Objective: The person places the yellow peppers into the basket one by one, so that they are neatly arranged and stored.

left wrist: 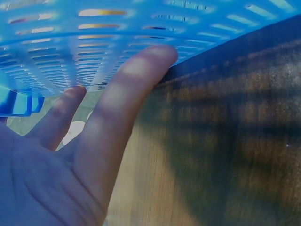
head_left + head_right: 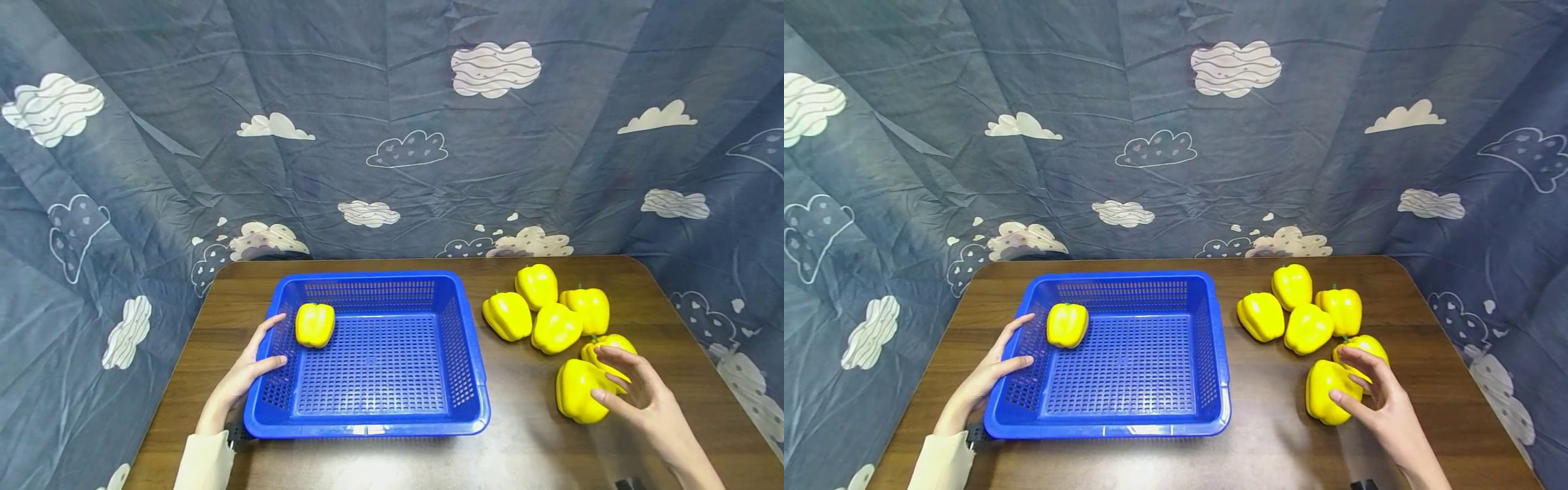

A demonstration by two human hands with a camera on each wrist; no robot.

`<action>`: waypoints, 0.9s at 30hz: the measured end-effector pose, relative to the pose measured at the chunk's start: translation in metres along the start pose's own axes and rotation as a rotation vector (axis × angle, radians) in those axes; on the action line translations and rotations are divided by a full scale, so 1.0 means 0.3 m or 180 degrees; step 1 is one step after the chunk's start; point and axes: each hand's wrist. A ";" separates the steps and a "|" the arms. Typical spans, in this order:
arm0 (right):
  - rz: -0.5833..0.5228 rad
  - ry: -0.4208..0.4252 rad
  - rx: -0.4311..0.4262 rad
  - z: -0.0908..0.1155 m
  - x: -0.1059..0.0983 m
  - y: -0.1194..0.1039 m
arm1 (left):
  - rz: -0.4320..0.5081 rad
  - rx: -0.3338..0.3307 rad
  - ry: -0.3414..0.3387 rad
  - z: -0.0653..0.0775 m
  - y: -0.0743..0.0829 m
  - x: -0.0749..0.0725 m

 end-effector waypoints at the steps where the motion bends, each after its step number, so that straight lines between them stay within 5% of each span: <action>1: 0.0117 0.0048 0.0062 0.009 -0.002 0.005 | 0.0014 0.0000 -0.0004 0.000 -0.001 0.000; 9: 0.1328 0.0342 0.0813 0.084 -0.026 0.058 | 0.0004 0.0041 -0.0011 -0.002 -0.001 0.002; 20: 0.1441 0.0453 0.0719 0.129 -0.029 0.139 | 0.0011 0.0026 -0.0029 -0.001 0.000 0.000; 27: 0.1713 0.0388 0.1216 0.140 -0.029 0.155 | 0.0020 0.0031 -0.0019 -0.002 -0.003 -0.004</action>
Point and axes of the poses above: each hand's wrist, its own z-axis away from the middle knuckle, its own x-axis out of the palm, y = z × x, and after that the axes turned 1 degree about z, right-handed
